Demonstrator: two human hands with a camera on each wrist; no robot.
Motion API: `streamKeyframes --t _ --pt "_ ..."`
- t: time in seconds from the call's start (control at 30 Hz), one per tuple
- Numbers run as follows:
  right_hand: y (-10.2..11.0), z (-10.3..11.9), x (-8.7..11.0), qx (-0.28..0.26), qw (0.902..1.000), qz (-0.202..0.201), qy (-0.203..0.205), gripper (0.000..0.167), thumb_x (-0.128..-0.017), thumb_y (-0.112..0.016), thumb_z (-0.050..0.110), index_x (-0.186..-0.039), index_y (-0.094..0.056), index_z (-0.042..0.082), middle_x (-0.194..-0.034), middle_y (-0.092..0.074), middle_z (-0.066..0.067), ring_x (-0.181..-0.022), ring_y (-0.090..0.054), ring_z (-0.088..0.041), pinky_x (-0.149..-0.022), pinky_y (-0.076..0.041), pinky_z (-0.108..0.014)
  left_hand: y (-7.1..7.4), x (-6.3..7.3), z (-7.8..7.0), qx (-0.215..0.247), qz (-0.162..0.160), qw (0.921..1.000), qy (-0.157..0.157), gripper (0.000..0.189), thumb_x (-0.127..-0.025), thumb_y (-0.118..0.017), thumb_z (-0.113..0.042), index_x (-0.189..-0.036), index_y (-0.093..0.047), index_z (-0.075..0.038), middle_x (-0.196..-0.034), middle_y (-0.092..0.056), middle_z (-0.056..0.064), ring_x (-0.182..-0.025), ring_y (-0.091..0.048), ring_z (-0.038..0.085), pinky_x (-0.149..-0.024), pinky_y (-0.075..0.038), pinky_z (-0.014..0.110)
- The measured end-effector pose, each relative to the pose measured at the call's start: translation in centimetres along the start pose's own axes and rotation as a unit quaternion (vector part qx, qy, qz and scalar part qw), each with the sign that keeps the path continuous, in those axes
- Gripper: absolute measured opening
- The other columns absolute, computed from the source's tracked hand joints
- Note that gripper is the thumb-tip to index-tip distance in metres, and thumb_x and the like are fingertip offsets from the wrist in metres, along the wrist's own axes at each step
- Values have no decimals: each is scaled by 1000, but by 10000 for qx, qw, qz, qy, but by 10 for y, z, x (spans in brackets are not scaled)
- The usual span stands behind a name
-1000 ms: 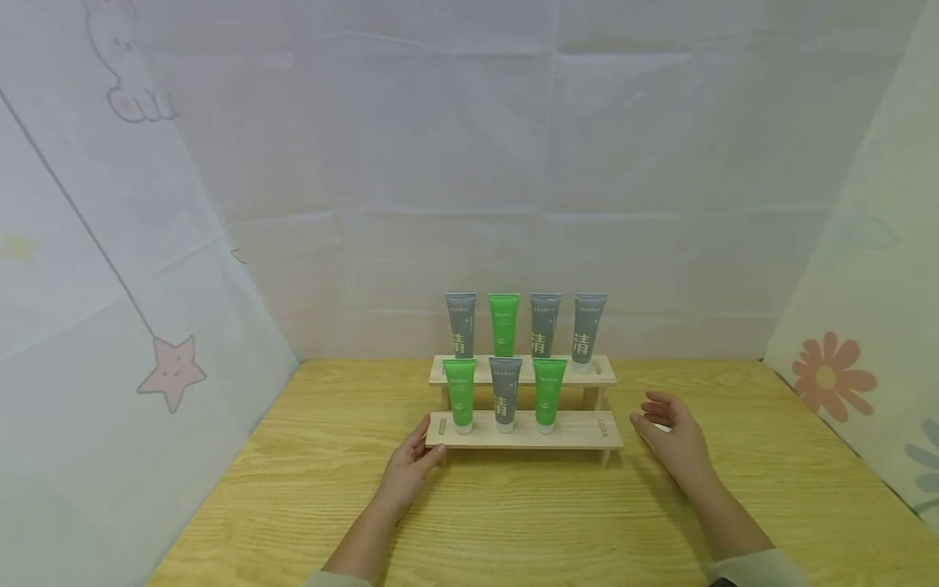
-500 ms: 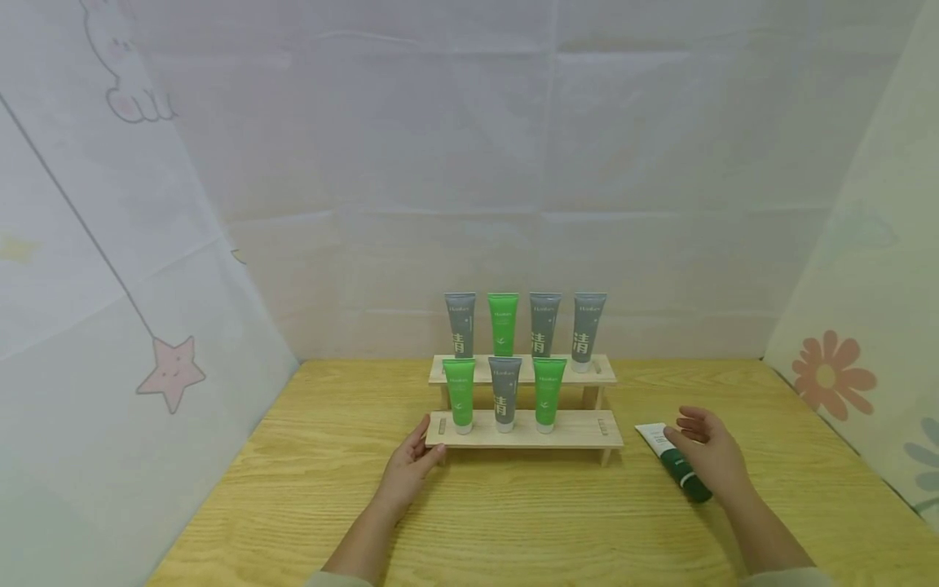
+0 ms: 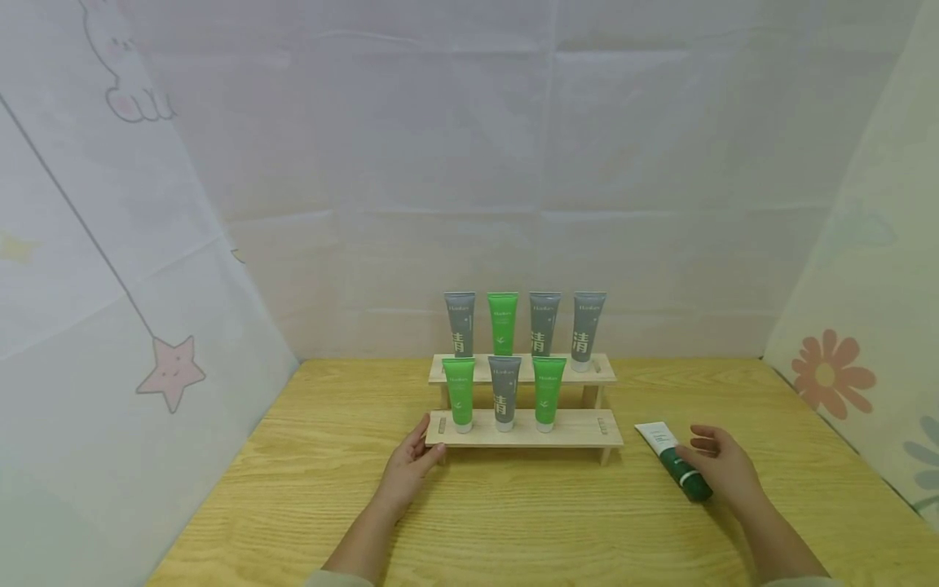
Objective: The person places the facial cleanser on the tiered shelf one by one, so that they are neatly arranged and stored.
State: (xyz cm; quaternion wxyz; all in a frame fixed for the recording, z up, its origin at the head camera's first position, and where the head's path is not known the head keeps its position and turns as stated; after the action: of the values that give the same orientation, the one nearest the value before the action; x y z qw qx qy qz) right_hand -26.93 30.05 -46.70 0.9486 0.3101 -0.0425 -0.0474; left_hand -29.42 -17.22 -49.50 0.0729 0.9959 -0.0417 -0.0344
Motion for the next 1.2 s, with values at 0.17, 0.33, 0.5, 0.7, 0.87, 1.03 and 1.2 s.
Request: streamKeyframes --t 0.17,0.33,0.5,0.7,0.87,1.03,1.2 --pt "0 -4 -2 106 9997 176 -90 76 -97 -58 42 -146 -29 -8 -141 -41 -38 -128 -44 -51 -100 -46 -56 1 -2 2 13 -14 10000 43 73 -97 -62 -25 -156 -22 -10 -155 -32 25 -140 -39 39 -114 -36 51" --pt "-1 -7 -3 197 9996 216 -57 74 -96 -60 39 -144 -32 -9 -138 -44 -39 -125 -47 -52 -97 -49 -54 1 -3 4 17 -24 10000 61 74 -97 -63 -26 -156 -22 -10 -154 -34 25 -140 -40 38 -113 -38 50" --pt "-5 -6 -4 320 9988 360 -37 78 -95 -62 43 -144 -32 -10 -135 -46 -40 -120 -50 -51 -91 -51 -51 1 -4 5 37 -11 10000 53 74 -97 -62 -26 -157 -21 -10 -155 -33 25 -140 -40 37 -114 -37 49" --pt "-10 -4 -4 457 9972 588 -90 79 -94 -62 44 -143 -33 -11 -133 -47 -41 -116 -53 -51 -87 -54 -48 2 -3 6 25 6 10000 57 75 -97 -63 -27 -156 -21 -9 -156 -29 25 -141 -37 38 -115 -34 51" --pt "-12 -3 -5 563 9961 679 -94 79 -93 -63 44 -141 -36 -13 -130 -49 -42 -108 -59 -45 -80 -56 -42 2 -4 7 44 3 10000 64 75 -97 -63 -27 -156 -22 -10 -156 -30 25 -141 -38 38 -115 -34 51" --pt "-12 -1 -4 452 9968 655 -114 76 -94 -63 41 -141 -37 -13 -129 -49 -42 -101 -62 -35 -74 -56 -35 2 -3 6 37 -10 10000 62 75 -96 -63 -28 -156 -22 -11 -158 -26 25 -142 -37 38 -115 -33 52" --pt "-11 0 -3 417 9973 588 -101 74 -95 -62 39 -142 -37 -13 -129 -49 -42 -103 -61 -36 -74 -56 -35 2 -3 5 -5 -32 10000 86 74 -96 -63 -27 -156 -23 -12 -159 -22 25 -142 -36 38 -116 -33 53"
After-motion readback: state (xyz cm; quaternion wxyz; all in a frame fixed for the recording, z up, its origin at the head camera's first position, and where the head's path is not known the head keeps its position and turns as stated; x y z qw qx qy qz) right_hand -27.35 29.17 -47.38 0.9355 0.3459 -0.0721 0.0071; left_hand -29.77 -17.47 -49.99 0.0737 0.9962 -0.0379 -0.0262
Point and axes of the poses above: each hand's wrist, its own x-axis away from the middle knuckle, its own y-axis out of the back of the hand, z = x × y, the point moved 4 cm from there along -x, towards the middle knuckle
